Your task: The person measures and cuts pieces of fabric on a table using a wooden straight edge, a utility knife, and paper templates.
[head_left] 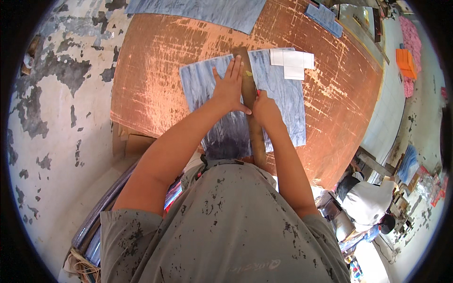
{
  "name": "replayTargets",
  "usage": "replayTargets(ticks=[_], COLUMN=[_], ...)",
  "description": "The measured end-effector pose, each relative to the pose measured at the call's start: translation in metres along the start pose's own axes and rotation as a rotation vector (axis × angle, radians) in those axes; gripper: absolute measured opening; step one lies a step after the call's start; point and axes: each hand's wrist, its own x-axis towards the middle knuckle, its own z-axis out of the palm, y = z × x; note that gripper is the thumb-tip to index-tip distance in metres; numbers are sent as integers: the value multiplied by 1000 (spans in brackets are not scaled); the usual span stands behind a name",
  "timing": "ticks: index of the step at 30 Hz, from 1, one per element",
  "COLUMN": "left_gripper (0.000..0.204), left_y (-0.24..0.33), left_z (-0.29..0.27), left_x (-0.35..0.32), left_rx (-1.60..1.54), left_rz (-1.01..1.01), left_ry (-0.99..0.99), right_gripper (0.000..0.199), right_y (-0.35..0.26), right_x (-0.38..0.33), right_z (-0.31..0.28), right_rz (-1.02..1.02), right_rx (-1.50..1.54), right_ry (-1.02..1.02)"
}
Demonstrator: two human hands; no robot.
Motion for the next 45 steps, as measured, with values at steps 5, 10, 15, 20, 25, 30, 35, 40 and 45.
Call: replayTargets(ticks=[5,10,15,20,25,30,35,40,45], left_gripper=[171,171,171,173,171,171,172,175,176], left_y=[-2,-4,-3,-3,-15,-13,-15,-14,-14], left_z=[-5,-2,0,9,11,18,23,25,25], left_x=[1,-3,-4,-3,-6,-1,-4,-4,-3], left_rx=[11,4,1,-43,-48,-69,-48,-1,-16], left_rz=[-7,1,14,60,43,84,82,67,80], left_ry=[-11,11,17,59,77,112,159,116,131], right_gripper=[36,37,38,37,39,45,48,58,53], right_y=[7,12,3,9,21,123,129,153,141], right_x=[-16,-15,-10,-17,-38,-37,-43,-24,-43], right_z=[7,-1,-16,-35,-74,-38,-11,-53,-64], right_rz=[62,2,-21,74,95,130,158,291,140], right_rx=[45,24,-127,-79,188,-82,-61,281,89], right_ry=[-40,-35,-119,-191,134,538,538,223,352])
